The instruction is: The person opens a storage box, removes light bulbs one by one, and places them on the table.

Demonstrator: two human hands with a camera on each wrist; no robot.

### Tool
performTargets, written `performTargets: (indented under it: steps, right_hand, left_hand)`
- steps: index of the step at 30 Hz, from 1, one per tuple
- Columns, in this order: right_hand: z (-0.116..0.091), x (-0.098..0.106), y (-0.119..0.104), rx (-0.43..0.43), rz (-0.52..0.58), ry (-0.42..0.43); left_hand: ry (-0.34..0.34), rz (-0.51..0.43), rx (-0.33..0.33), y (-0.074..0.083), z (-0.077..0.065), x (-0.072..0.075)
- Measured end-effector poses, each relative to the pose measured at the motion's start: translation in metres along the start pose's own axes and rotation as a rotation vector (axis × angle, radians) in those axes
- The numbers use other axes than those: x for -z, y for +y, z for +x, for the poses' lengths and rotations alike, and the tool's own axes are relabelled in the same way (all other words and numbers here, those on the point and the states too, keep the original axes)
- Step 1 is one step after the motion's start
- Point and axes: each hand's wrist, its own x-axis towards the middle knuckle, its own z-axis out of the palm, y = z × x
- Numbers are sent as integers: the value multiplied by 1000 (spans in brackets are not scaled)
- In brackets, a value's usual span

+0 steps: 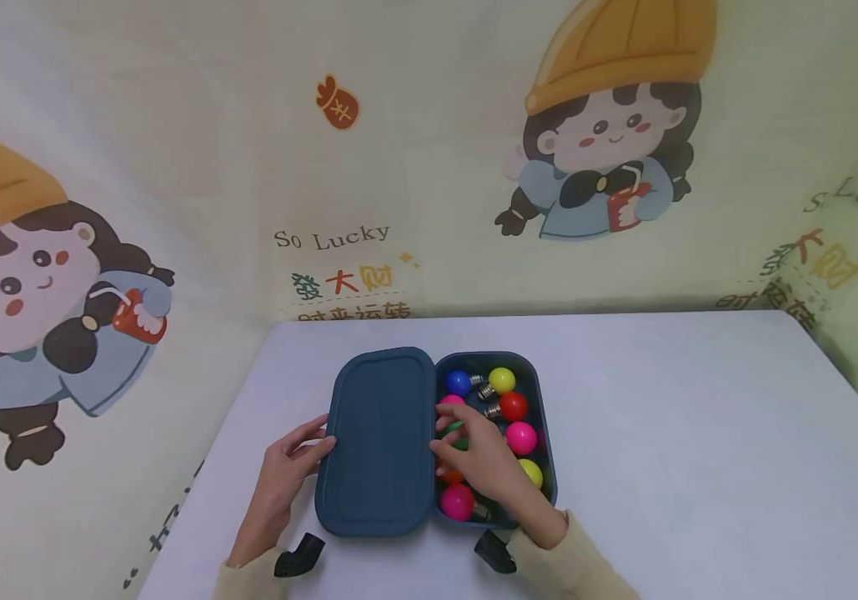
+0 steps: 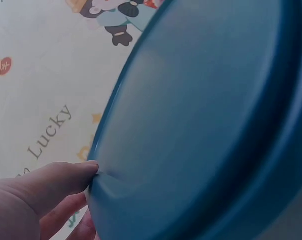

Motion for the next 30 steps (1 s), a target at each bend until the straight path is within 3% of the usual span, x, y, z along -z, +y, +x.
performTargets:
  steps: [12, 30]
  right_hand:
    - [11, -18, -3, -15, 46, -13]
    - [19, -42, -15, -52, -56, -4]
  left_hand:
    - [28, 44, 4, -9, 11, 13]
    - [37, 85, 19, -18, 18, 21]
